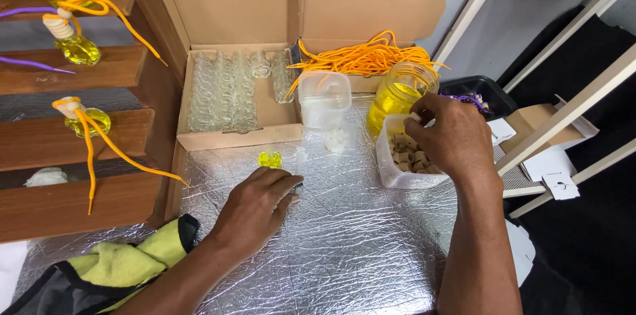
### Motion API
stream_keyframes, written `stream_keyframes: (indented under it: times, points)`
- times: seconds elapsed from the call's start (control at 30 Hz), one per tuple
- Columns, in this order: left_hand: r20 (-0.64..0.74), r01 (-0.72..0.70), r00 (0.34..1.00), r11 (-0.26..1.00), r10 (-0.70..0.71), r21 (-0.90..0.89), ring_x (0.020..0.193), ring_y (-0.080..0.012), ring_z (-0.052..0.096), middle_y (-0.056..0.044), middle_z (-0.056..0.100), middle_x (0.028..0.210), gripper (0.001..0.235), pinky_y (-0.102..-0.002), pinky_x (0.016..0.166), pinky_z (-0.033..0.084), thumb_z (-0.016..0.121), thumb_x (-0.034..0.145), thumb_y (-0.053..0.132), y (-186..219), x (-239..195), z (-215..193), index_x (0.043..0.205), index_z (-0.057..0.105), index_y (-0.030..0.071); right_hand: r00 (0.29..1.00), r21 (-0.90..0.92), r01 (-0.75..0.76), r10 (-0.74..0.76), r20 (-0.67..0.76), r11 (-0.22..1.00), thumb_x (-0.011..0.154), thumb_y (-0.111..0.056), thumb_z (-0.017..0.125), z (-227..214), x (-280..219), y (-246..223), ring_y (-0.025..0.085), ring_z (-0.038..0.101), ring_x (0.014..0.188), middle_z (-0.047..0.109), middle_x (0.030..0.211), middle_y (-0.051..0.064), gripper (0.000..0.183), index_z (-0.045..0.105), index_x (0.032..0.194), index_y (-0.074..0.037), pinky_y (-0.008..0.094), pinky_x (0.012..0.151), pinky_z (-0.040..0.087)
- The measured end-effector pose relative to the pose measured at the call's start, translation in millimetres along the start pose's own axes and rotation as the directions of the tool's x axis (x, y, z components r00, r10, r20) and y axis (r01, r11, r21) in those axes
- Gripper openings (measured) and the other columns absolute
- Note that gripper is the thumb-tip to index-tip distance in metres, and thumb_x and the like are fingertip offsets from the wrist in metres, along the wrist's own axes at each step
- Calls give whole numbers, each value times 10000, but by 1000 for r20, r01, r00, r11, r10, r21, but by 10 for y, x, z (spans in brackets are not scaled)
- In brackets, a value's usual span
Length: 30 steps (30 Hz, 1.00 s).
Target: Filling small glass perfume bottles with liquid using a syringe and preparing them for display.
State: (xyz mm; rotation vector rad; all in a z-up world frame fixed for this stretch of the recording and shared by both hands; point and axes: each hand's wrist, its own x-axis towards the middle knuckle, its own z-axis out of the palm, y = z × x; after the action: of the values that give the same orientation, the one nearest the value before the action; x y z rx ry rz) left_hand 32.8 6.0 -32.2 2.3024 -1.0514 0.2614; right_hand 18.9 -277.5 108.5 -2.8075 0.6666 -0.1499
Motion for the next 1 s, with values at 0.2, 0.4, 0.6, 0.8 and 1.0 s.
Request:
stream_keyframes:
  times: [0.2,0.4,0.6,0.8,1.0]
  points:
    - [-26,-2,1000,998,4,56,958,-236,660,-72,755,1044,327,-383,786,582,761,902,192,-20,2,73,1207,715,84,989,63,123,-117,-96,990,892,-290,661,62,47,90,359,692,945,764,1085,94,276,731,1093,-115,531,695,493]
    - [-94,67,994,990,-56,120,832,-194,641,-45,735,883,141,-361,658,579,706,942,143,41,67,167,1078,724,110,819,352,510,-318,-477,785,916,-105,782,160,-54,5,104,532,624,682,835,21,103,686,933,-71,282,561,428]
    - [-292,-27,956,1000,28,7,849,-212,707,-124,740,964,212,-339,742,644,696,916,49,121,62,22,1124,721,17,583,217,735,-435,-687,642,948,-8,721,341,-42,-52,159,600,627,674,972,108,111,618,988,-9,274,565,511]
    - [-488,-191,857,982,168,3,907,-228,715,-129,742,1020,210,-338,850,627,722,914,16,363,96,-206,1122,721,-13,842,900,383,-480,-248,208,979,-24,414,553,-142,-253,170,690,714,558,1065,65,172,555,1057,-83,231,425,481]
    - [-472,-104,882,979,9,-175,697,-115,692,-66,733,1002,178,-265,712,610,723,895,30,261,65,-99,1069,743,64,805,997,-81,-589,67,2,990,-112,471,723,-215,-356,160,501,593,593,903,41,77,526,950,-148,214,440,198]
